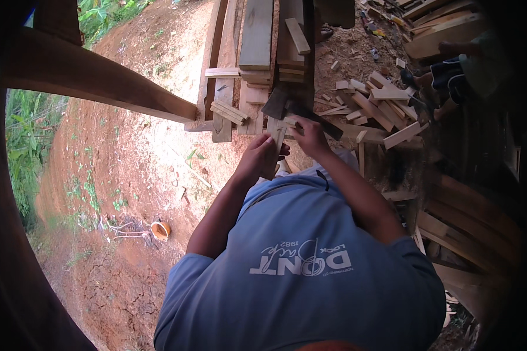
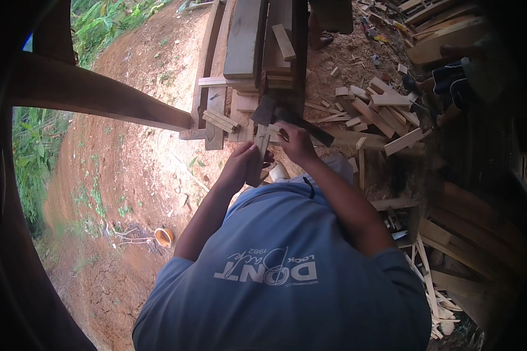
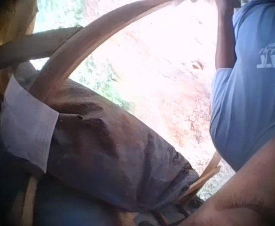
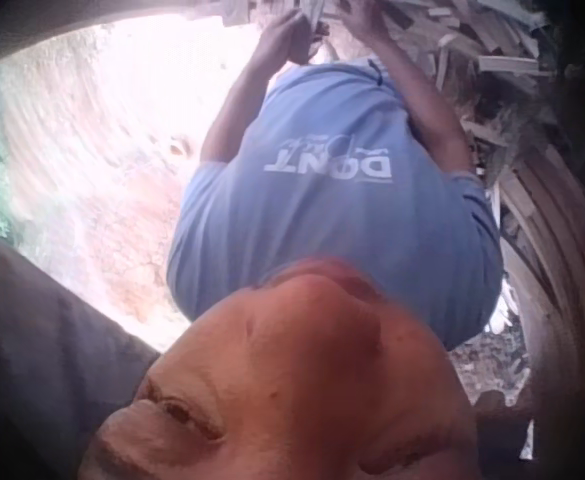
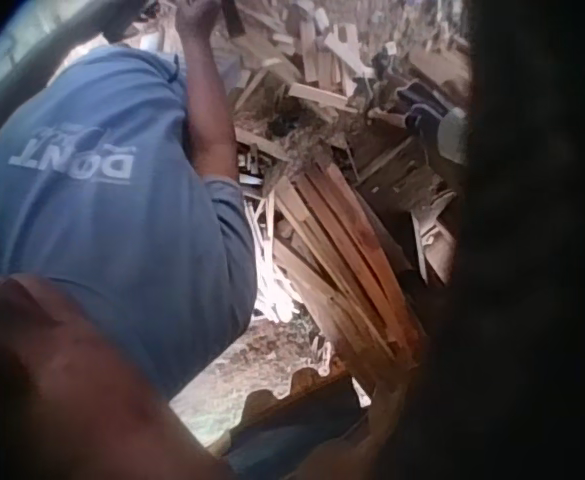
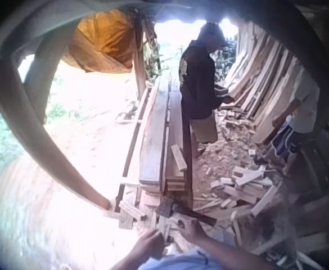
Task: The person uses a hand axe to split small pieces of wood on a wooden workbench. They repeatedly pick up wood pieces, position them, and strike them to create smaller fragments, which accumulate on the bench and the ground.
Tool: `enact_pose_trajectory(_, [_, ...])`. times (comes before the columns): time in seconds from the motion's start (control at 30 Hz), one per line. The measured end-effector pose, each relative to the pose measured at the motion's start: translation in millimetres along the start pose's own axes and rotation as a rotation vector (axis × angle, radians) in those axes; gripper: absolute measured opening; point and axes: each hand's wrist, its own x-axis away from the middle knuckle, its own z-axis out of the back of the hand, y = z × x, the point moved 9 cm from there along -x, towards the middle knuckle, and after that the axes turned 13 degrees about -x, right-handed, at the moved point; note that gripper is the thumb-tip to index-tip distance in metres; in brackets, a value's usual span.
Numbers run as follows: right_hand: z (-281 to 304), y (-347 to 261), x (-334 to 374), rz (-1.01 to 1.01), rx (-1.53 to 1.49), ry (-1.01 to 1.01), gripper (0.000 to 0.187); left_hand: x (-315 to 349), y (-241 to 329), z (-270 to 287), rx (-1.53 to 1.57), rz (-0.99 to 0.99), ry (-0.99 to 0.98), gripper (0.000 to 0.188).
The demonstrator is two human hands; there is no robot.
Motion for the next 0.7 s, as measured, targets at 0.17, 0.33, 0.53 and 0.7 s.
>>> enact_pose_trajectory(0.17, [0.7,-16.5,-3.7,0.203,-0.025,0.086,0.027,-12.3,-1.1,-11.0,-0.043,-0.009,-0.029,0.028])
enact_pose_trajectory(0.33, [2.9,2.6,-9.1,0.152,-0.053,0.095,0.027,-19.9,12.1,-17.3,-0.134,-0.015,0.072,0.027])
enact_pose_trajectory(0.53, [6.3,-8.5,-6.4,0.166,-0.085,0.069,0.027,-27.7,11.9,-20.2,-0.114,0.025,0.141,0.027])
enact_pose_trajectory(0.7, [3.4,-7.1,-9.4,0.170,-0.079,0.051,0.027,-32.1,10.8,-10.7,-0.124,0.061,0.140,0.024])
